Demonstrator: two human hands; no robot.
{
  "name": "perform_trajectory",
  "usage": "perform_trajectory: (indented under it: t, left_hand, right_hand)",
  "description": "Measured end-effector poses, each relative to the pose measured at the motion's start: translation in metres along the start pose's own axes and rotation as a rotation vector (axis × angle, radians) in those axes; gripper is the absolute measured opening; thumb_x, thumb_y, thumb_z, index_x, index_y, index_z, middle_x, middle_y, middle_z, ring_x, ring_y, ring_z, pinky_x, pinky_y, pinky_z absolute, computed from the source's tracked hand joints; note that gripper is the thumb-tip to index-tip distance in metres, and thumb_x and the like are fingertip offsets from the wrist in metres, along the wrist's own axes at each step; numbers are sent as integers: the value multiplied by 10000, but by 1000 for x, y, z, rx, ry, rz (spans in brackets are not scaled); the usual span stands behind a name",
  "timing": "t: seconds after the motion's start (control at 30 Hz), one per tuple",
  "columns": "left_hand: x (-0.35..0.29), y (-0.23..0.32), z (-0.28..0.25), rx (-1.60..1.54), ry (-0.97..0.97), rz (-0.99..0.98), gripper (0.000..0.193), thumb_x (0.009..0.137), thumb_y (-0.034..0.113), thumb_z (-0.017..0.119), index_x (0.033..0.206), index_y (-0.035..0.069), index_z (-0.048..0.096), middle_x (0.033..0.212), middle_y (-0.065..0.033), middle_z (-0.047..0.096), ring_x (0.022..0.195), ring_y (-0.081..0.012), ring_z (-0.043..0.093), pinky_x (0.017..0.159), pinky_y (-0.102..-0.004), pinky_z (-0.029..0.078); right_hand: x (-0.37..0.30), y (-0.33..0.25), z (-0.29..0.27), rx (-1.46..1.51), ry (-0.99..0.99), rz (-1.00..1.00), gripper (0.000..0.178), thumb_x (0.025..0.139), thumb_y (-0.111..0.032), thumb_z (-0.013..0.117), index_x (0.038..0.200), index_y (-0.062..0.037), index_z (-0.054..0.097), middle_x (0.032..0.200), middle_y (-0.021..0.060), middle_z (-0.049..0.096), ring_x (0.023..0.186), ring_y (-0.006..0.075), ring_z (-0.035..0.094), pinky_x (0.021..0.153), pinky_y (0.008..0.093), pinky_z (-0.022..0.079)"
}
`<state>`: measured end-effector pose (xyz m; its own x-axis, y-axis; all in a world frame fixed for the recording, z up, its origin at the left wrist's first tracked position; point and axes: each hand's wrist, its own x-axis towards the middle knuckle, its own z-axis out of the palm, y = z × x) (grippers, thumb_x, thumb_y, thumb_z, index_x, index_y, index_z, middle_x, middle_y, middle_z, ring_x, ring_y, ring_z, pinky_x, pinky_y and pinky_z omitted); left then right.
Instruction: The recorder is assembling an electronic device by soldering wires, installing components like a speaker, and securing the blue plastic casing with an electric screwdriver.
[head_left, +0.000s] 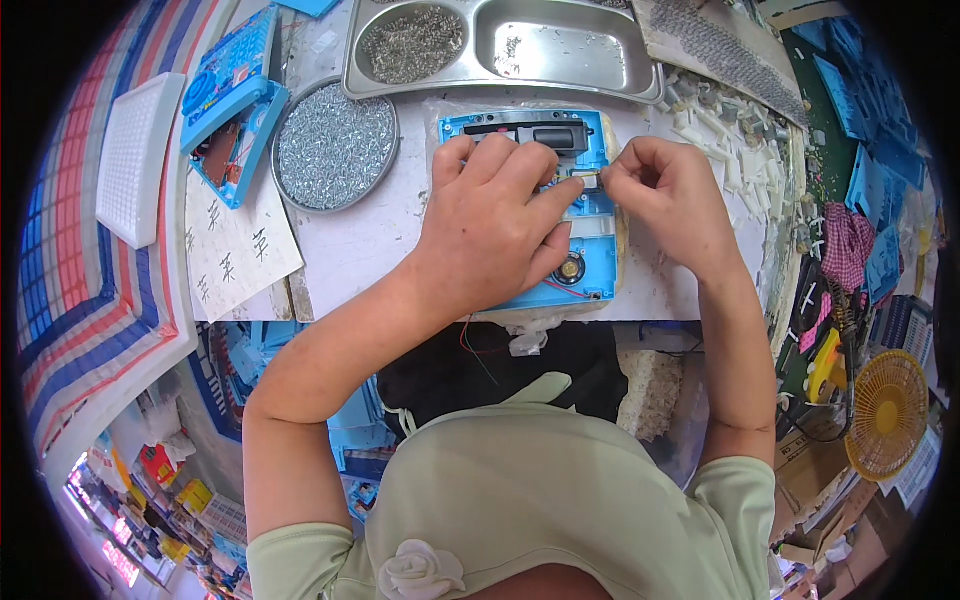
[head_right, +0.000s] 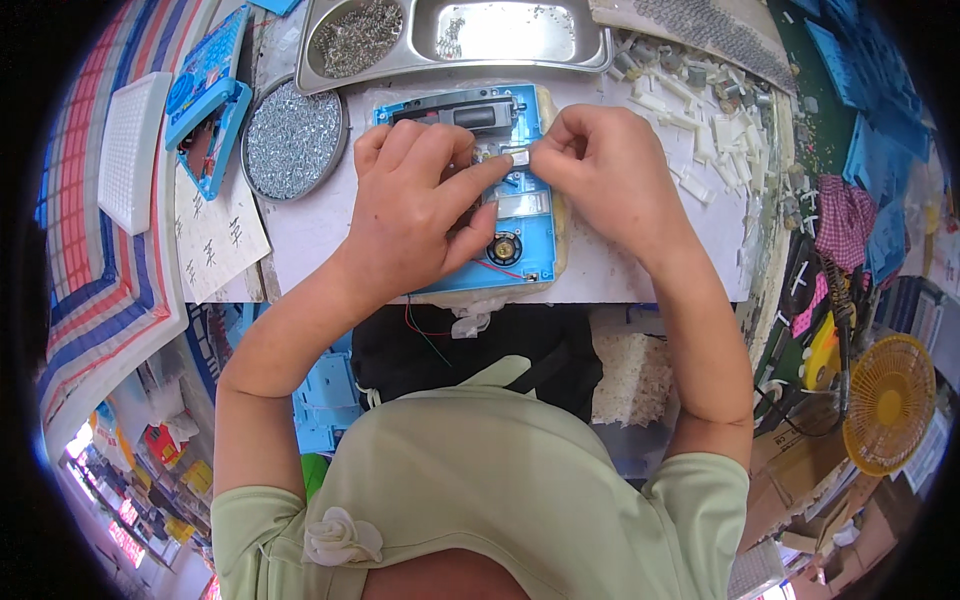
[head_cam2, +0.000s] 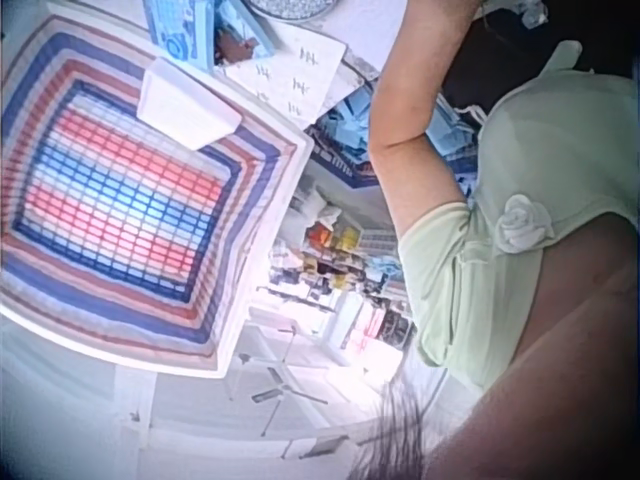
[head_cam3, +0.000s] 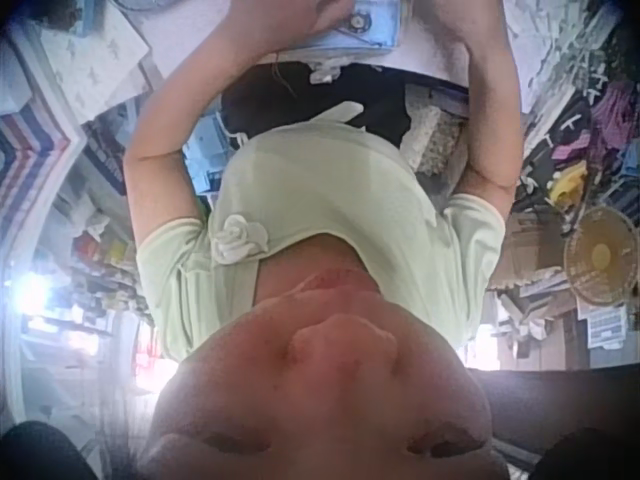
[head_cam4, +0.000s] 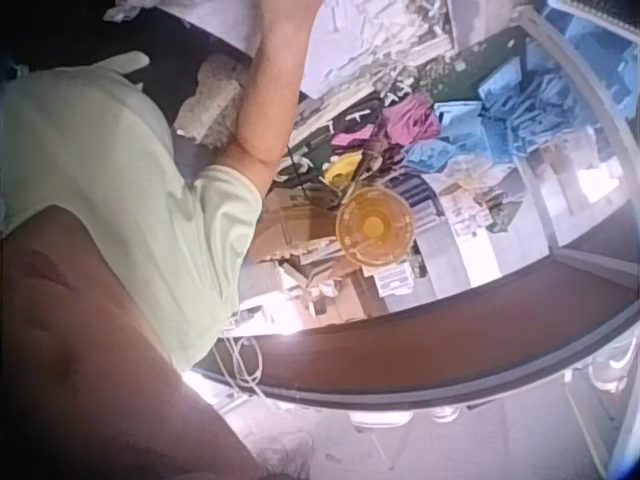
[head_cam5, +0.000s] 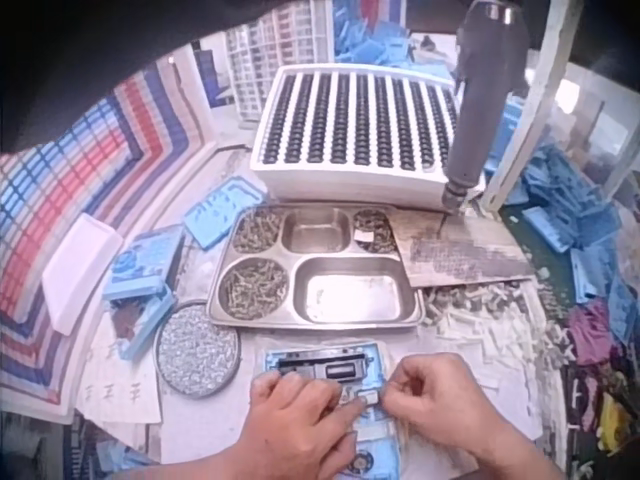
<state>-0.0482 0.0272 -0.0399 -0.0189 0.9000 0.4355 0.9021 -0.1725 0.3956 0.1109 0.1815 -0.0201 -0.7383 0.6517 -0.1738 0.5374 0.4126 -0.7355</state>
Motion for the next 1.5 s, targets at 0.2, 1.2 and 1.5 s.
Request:
perform_trajectory:
  t: [0.2, 1.2, 1.5]
  left_hand:
    - [-1, -2, 4, 8, 7, -2, 383, 738, 192, 762, 1113, 110, 760, 1001, -37, 575, 946, -235, 546, 912, -430, 339]
    - [71, -25, -15, -177, -256, -120, 422, 709, -8, 806, 1064, 54, 587, 1193, -155, 543, 1027, -390, 630, 863, -436, 538]
    - [89, -9, -11, -155, -372, -178, 430, 720, 0, 792, 1074, 57, 554, 1217, -160, 540, 1036, -400, 635, 840, -459, 542]
  right_hand:
    - [-6, -25, 11, -770, 157, -432, 186, 813, -174, 713, 786, 9, 704, 700, 157, 699, 644, 316, 691, 625, 392, 541]
    - [12, 71, -165, -69, 260, 84, 378, 871, -296, 794, 1069, 20, 727, 894, 92, 746, 766, 144, 687, 707, 306, 549]
    - [111, 287, -337, -1148, 517, 713, 382, 974, -194, 543, 1313, -100, 691, 1385, 177, 641, 1302, 424, 568, 1053, 511, 514]
